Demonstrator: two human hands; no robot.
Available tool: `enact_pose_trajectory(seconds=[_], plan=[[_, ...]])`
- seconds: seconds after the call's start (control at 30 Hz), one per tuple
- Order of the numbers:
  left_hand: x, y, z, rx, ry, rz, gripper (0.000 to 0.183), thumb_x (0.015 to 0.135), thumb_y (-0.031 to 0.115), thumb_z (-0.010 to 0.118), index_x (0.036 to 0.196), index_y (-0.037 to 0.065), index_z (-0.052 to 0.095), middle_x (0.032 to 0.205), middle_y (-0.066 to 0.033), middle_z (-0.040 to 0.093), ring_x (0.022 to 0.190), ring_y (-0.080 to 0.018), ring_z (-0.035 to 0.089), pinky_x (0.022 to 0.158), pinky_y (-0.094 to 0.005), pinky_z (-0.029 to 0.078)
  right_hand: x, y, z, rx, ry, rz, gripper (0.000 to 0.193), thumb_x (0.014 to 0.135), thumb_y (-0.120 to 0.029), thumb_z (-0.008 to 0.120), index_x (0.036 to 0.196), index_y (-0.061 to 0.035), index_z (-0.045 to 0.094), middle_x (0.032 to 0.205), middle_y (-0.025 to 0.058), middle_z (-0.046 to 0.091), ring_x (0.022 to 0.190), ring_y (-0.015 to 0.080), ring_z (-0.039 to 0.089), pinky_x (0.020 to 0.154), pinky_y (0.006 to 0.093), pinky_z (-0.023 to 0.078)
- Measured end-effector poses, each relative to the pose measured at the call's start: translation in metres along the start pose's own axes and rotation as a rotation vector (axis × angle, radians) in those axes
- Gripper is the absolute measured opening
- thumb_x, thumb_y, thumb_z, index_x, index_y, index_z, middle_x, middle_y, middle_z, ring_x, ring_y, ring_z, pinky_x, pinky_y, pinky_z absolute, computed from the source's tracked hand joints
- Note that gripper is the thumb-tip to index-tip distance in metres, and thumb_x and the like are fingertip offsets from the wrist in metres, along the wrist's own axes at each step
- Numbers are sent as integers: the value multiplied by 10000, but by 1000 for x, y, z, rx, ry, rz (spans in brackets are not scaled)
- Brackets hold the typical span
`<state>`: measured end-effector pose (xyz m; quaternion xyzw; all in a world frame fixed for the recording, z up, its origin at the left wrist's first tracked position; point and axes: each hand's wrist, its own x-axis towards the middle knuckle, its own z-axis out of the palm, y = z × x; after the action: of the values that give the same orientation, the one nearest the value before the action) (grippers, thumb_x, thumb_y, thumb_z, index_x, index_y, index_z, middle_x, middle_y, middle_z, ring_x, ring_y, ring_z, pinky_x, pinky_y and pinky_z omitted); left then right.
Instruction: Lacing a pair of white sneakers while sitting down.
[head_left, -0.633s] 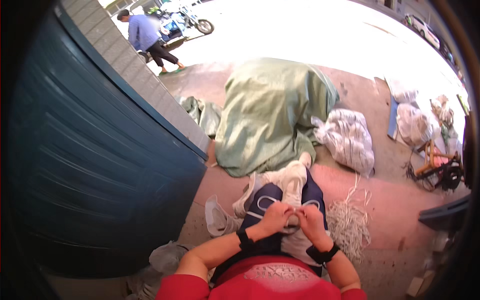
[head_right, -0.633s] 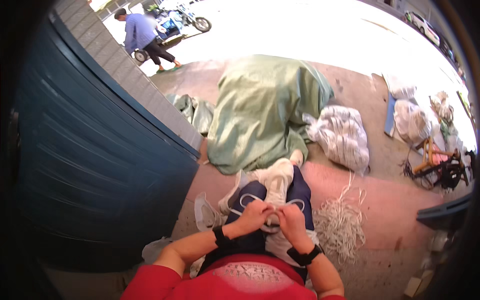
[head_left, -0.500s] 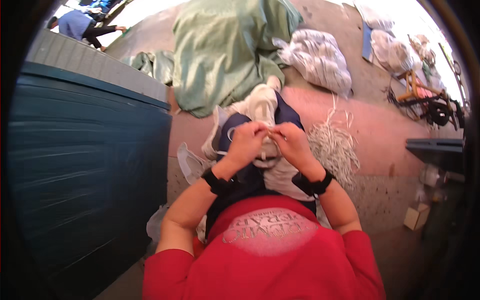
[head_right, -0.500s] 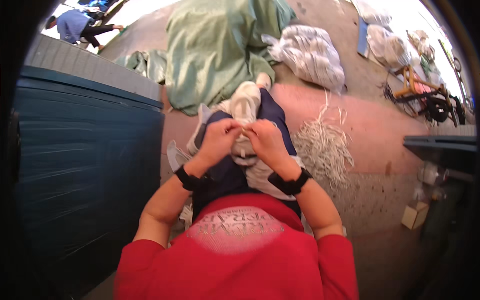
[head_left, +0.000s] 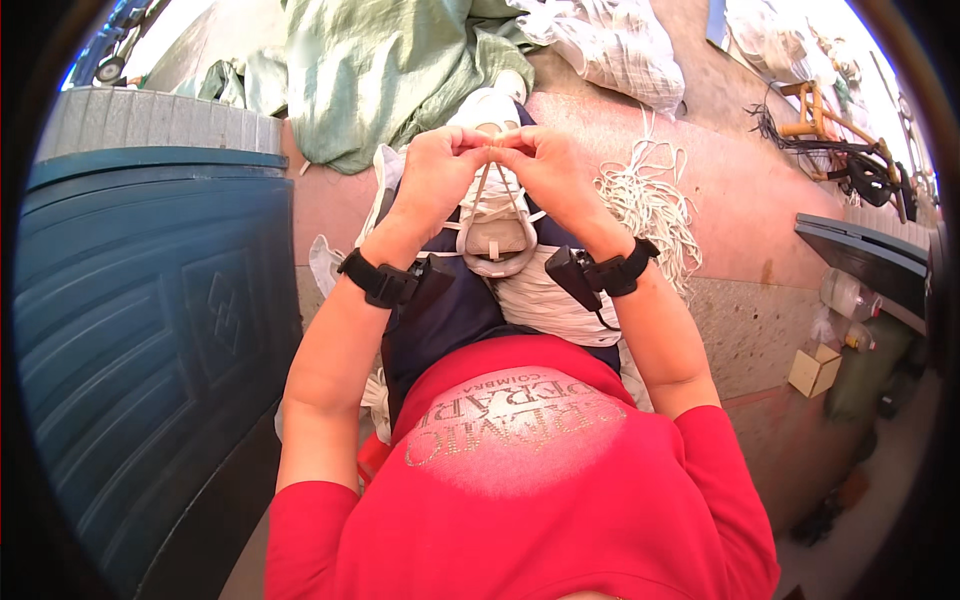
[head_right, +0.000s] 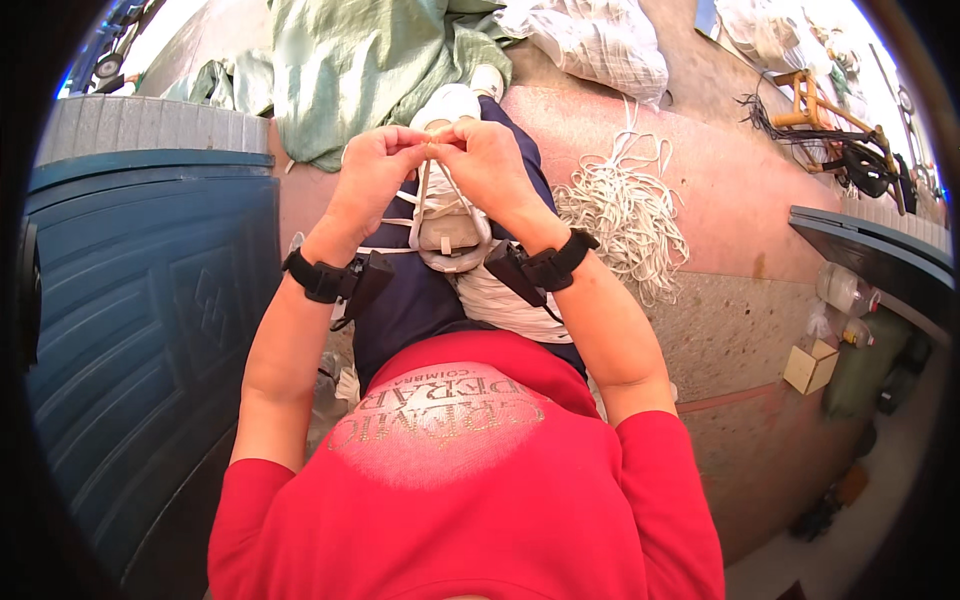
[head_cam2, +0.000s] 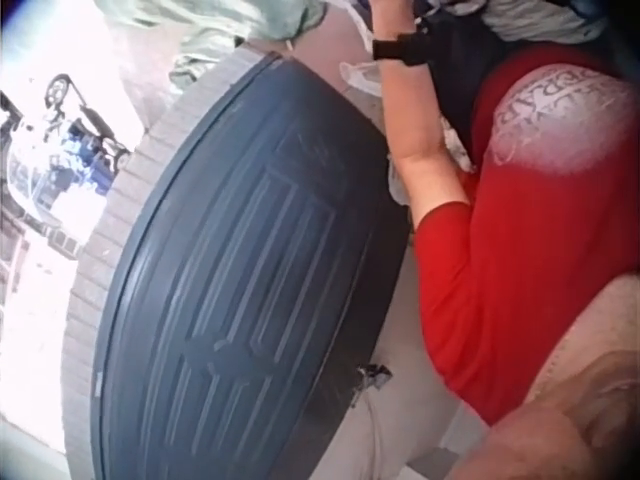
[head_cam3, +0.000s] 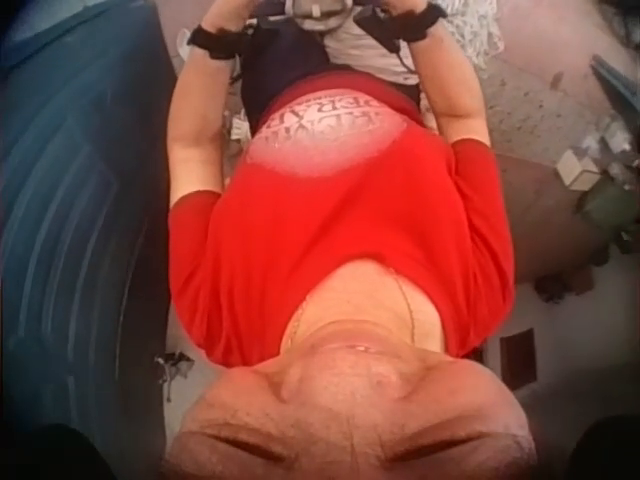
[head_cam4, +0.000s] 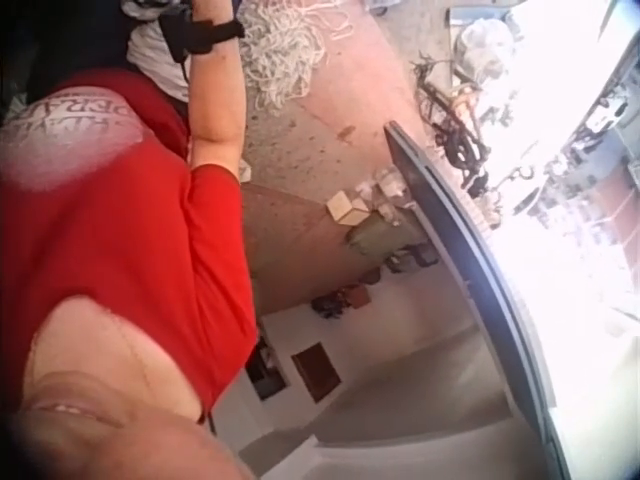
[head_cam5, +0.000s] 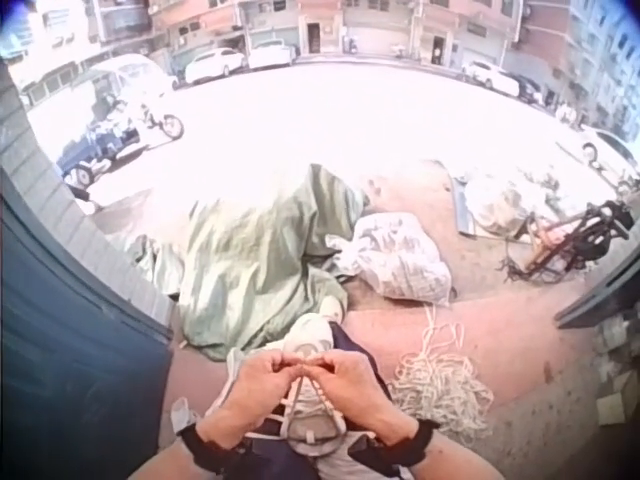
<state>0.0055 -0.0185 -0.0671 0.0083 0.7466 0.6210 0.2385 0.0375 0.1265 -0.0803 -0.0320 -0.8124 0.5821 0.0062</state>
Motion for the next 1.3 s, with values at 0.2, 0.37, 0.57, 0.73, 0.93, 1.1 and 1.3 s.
enact_pose_trajectory(seconds=[0.2, 0.37, 0.57, 0.73, 0.93, 1.1, 1.3], plan=[[36, -38, -34, 324, 66, 72, 225, 796, 128, 611, 956, -30, 607, 785, -54, 622, 692, -93, 552, 623, -225, 453, 19, 34, -11, -157, -30, 147, 228, 767, -181, 616, 864, 25, 634, 725, 100, 648, 649, 120, 582, 610, 263, 454], [-1, -163, -165, 543, 523, -10, 353, 814, 283, 571, 1015, -6, 591, 911, -154, 637, 846, -207, 613, 758, -323, 461, -21, 67, -38, 48, 139, 231, 245, 818, -167, 596, 975, 22, 590, 813, 63, 619, 710, 127, 567, 638, 244, 447], [-83, -208, -147, -267, 373, -612, 363, 859, 438, 499, 988, 105, 561, 877, 2, 563, 837, -119, 486, 711, -336, 408, -72, 48, -56, 37, 139, 491, 235, 830, -151, 586, 1015, -6, 587, 852, 34, 609, 755, 77, 560, 647, 196, 440], [-80, -208, -136, -569, 334, -508, 317, 828, 442, 563, 939, 145, 555, 828, 34, 526, 762, -89, 453, 703, -314, 409, -54, -2, 19, 11, -194, 188, 182, 825, -100, 574, 964, 12, 610, 790, 27, 613, 682, 72, 542, 611, 198, 431], [-97, -176, -140, -477, 271, -439, 215, 824, 286, 600, 974, 145, 538, 849, 45, 542, 777, -74, 494, 691, -281, 408, -41, -17, 121, 282, -529, 385, 405, 812, -163, 608, 1139, 42, 486, 971, 78, 586, 855, 111, 548, 746, 236, 449], [-113, -170, -135, -620, 368, -322, 290, 788, 198, 632, 1042, 114, 521, 893, 33, 561, 810, -80, 504, 677, -283, 400, -39, -25, 154, 351, -538, 384, 557, 786, -235, 645, 1209, 42, 409, 1040, 77, 544, 922, 106, 515, 731, 237, 440], [-116, -139, -129, -717, 442, -149, 274, 819, 194, 603, 1061, 96, 519, 914, 23, 568, 823, -80, 509, 702, -285, 406, -18, -40, 168, 123, -365, 679, 457, 719, -175, 700, 1025, 27, 428, 794, 63, 530, 596, 137, 507, 508, 266, 435]])
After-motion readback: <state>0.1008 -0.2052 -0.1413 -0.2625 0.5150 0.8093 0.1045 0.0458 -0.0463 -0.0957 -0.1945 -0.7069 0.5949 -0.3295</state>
